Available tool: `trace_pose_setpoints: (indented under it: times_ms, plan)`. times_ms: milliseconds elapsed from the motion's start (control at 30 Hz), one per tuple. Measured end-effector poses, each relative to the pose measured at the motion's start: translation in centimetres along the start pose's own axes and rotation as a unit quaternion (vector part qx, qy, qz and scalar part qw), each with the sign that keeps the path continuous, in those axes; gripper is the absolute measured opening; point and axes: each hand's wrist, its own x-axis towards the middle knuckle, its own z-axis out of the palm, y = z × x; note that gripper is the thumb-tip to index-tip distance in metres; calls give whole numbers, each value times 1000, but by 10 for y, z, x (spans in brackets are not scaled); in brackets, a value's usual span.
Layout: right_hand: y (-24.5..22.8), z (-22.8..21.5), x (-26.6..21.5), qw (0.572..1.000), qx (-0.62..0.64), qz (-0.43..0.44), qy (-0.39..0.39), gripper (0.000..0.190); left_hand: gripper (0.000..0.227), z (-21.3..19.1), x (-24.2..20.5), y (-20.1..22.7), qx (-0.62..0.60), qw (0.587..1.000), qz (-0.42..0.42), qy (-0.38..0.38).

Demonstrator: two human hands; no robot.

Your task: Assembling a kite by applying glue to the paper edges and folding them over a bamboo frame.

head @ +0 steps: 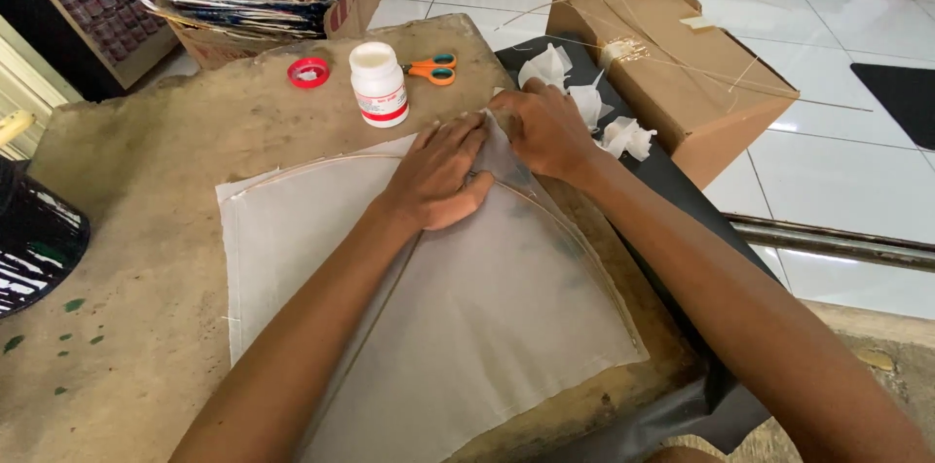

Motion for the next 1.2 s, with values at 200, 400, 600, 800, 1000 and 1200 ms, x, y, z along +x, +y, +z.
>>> trace_pose_setpoints:
  times_ms: [200,400,600,800,1000,1200]
  plan:
    - [5,7,4,1000,9,10,0,38,63,-5,-1,4,4,1000,-7,-8]
    - [-1,5,1,1000,14,24,1,38,63,-8,-2,7,-7,1000,-9,-6]
    - [-1,4,2,1000,14,26,-10,38,64,-5,0,2,-7,1000,-8,3]
    - [5,10,3,1000,-14,12,1,35,65,-7,-2,5,-26,1000,-1,3]
    - [0,5,-1,1000,-9,18,-7,35,60,-5,-3,2,-48,999,-4,4]
    - [-4,-5,-10,1000,-3,1,-21,33,49,2,0,-7,-92,996,13,19]
